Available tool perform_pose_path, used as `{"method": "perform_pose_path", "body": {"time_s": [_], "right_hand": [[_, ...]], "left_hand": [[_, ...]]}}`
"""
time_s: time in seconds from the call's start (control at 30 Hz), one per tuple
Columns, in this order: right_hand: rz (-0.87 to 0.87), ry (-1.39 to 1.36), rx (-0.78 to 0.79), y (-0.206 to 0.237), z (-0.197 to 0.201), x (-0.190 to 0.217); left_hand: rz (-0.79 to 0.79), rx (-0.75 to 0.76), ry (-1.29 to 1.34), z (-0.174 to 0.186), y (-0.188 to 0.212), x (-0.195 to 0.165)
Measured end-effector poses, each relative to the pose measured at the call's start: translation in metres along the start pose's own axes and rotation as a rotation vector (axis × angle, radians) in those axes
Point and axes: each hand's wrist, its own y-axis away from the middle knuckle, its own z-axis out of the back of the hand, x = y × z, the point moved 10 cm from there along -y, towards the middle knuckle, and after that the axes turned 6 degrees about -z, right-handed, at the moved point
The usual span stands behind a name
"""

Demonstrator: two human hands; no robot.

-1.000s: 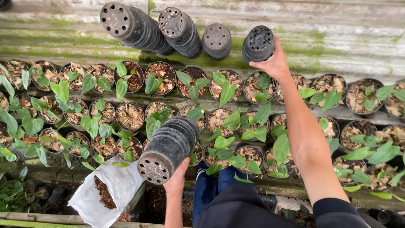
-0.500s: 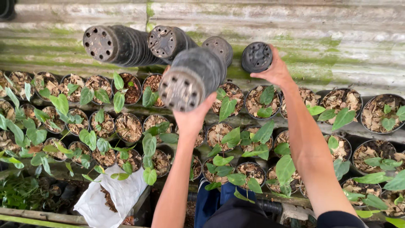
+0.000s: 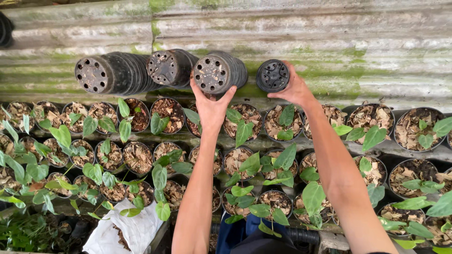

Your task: The person fills small black nursery pots with wood-chip growing media from a large white sack, places a seedling into each pot, presses media around it, and sets the potted seedlings on the bench. At the end they stack the empty pots together on the bench.

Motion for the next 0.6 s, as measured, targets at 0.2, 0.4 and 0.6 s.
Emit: {"method": "perform_pose_path", "body": {"time_s": [0.2, 0.4, 0.6], "right_hand": [[0.038, -0.013, 0.016, 0.002, -0.009, 0.012], [0.024, 0.043, 0.018, 0.008, -0.008, 0.015], [0.013, 0.064, -0.095, 0.037, 0.018, 0.002]], "left_hand": [[0.033, 0.020, -0.069, 0.000, -0.003, -0.001], [0.076, 0.016, -0.377, 0.008, 0.001, -0.008], [-0.125, 0.073, -0.269, 0.011, 0.017, -0.036]]}}
